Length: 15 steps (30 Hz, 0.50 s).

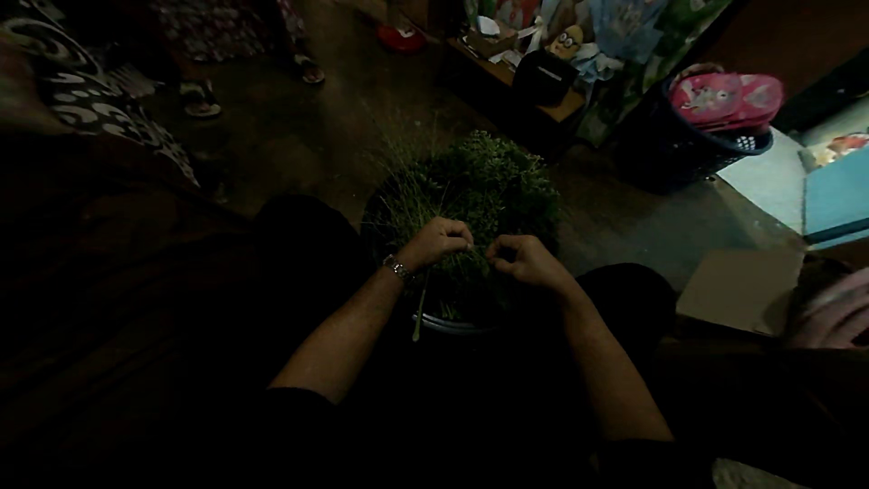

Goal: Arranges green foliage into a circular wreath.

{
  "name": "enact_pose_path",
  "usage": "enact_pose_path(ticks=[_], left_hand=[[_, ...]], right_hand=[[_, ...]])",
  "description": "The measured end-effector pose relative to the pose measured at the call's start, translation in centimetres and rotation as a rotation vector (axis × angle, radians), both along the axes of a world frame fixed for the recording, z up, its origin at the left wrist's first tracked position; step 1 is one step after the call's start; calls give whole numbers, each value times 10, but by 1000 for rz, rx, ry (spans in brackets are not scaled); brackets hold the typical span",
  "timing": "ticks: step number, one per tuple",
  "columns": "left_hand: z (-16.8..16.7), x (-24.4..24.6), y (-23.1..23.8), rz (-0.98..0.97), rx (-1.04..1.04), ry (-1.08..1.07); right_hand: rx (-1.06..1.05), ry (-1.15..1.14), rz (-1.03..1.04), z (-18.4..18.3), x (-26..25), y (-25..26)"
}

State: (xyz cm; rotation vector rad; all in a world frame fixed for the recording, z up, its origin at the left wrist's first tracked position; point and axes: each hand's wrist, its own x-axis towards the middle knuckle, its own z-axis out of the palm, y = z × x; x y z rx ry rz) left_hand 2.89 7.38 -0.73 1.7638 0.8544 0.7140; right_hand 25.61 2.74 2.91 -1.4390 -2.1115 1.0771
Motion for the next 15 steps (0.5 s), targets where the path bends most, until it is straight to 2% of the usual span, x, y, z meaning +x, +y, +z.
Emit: enact_pose_path(ticks=[5,9,13,15], left_hand=[[-2,0,4,69,58,-1],[6,-3,3,246,30,27],[4,3,-1,343,48,-9],[3,7,-4,361,55,-16]], right_hand=[[102,35,-174,4,17,3],[336,125,-386,-2,37,8],[701,43,-358,-10,30,12],[798,-32,-273,-15,19,10]])
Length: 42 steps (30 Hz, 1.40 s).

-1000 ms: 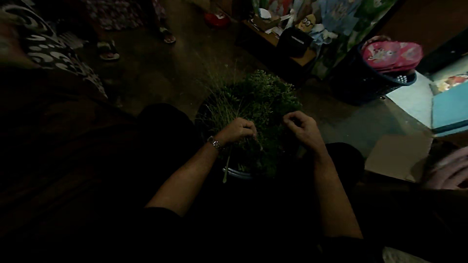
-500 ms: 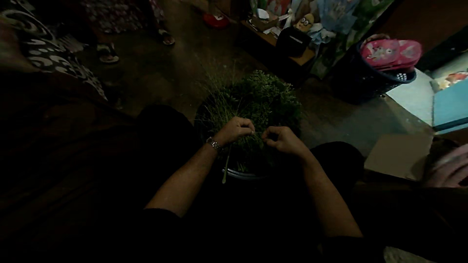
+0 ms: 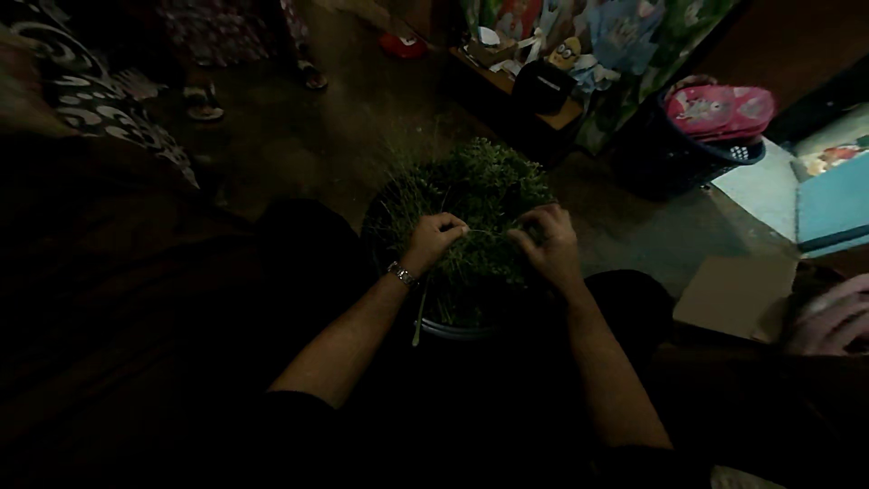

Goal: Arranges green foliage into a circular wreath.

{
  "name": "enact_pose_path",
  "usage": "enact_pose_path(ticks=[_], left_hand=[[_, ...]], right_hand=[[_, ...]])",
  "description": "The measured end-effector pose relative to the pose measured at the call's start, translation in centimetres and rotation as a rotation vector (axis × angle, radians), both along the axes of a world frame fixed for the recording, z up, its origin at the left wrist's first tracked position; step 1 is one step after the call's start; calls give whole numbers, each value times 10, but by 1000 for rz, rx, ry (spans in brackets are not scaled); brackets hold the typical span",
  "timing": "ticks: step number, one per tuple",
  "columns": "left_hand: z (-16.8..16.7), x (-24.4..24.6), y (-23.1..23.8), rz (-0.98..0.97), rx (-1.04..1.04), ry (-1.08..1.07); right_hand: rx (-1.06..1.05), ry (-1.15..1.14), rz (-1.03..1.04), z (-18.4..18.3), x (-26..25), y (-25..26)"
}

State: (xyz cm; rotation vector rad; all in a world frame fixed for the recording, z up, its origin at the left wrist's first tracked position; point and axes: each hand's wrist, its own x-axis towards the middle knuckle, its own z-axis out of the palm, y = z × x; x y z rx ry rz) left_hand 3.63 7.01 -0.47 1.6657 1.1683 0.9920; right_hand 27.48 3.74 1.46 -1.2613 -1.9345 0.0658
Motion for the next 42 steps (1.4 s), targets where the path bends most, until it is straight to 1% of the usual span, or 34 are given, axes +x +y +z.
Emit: enact_pose_path(ticks=[3,6,9,12,15,17,20,23,25,27,30,34,35,37,39,41,42], left_hand=[[4,5,-8,-1,-32,4],[-1,4,-6,-36,-40,20],[4,2,-3,-102,-122,129],[14,3,-6,-261,-199,293],[8,6,-9,-379,-109,364],[6,8,-8,-391,-79,387],[7,10,-8,-354,-96,355],[6,10,-9,-331,-211,236],[4,11,-9,-331,-280,164],[3,11,-9,-320,-283,135],[5,11,-10,-290,-241,138],[9,11,-10,-247,-239,168],[10,9,-9,-227,-249,187],[12,3,-6,-183,-242,201],[15,-1,-5,-181,-232,201],[13,-3,-5,-222,-222,191],[11,-2,-5,-250,-212,184]], right_hand=[[11,-124,110,-9,-19,0],[54,-187,159,-17,-29,1],[-74,-208,183,-13,-31,-2],[-203,-293,156,-8,-32,-6],[-344,-339,158,3,-37,-11],[-359,-321,185,2,-38,-11],[-433,-262,250,2,-38,-9],[-473,-233,285,3,-38,-9],[-436,-221,287,0,-39,-9],[-401,-225,284,-1,-40,-10],[-375,-227,258,2,-40,-12],[-419,-231,161,13,-35,-13],[-402,-226,126,14,-32,-13],[-292,-174,53,12,-23,-11],[-234,-139,9,11,-12,-8],[-213,-120,62,6,-7,-2],[-234,-123,108,2,-8,0]])
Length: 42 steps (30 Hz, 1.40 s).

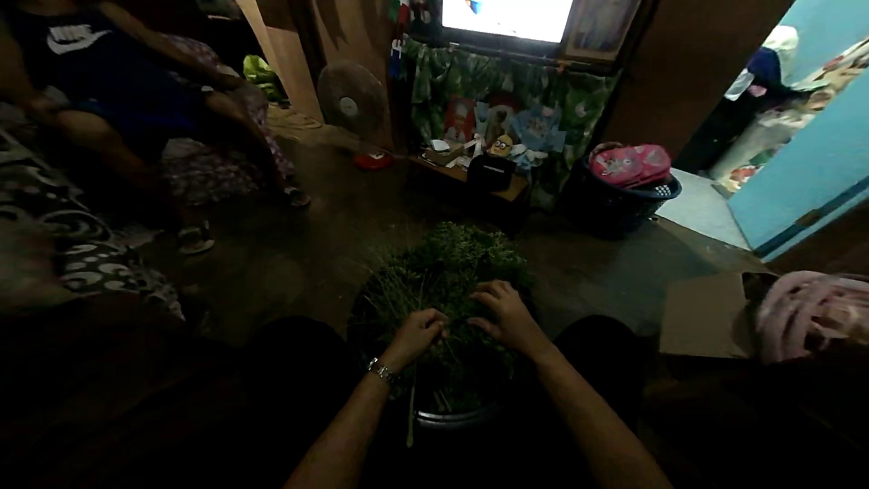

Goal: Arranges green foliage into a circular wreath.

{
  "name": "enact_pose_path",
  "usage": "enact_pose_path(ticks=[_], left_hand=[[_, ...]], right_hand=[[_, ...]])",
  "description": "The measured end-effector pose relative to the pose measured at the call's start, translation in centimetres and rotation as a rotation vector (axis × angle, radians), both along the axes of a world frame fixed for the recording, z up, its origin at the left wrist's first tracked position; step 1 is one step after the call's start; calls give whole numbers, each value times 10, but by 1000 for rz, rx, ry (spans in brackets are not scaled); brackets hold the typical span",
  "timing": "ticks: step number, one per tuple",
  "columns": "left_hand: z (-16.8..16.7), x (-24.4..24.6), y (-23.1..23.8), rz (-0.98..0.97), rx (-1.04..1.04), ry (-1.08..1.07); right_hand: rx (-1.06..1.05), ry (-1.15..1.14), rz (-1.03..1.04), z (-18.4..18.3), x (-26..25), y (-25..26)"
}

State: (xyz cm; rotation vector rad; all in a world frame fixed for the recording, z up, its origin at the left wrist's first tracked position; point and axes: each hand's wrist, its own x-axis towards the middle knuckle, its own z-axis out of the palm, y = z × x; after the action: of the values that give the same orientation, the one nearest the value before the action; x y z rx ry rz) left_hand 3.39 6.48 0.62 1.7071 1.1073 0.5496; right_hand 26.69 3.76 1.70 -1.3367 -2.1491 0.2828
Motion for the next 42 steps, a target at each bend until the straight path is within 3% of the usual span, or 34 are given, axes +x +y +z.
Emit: enact_pose_path(ticks=[6,15,19,28,35,39,42], left_hand=[[-6,2,0,-88,10,-98],[5,-1,3,-60,122,90],[8,2,5,-14,70,117],[-2,-10,14,63,189,20],[-5,-27,27,347,194,50],[-29,0,22,150,153,223],[-44,15,29,205,188,363]], right_hand=[[-213,41,165,1,-17,-4],[-393,25,59,20,-13,-10],[-324,86,-18,20,-12,-11],[-367,240,-134,21,3,-7],[-241,362,-310,24,47,-3],[-286,162,-308,10,31,7],[-306,35,-235,-1,23,16]])
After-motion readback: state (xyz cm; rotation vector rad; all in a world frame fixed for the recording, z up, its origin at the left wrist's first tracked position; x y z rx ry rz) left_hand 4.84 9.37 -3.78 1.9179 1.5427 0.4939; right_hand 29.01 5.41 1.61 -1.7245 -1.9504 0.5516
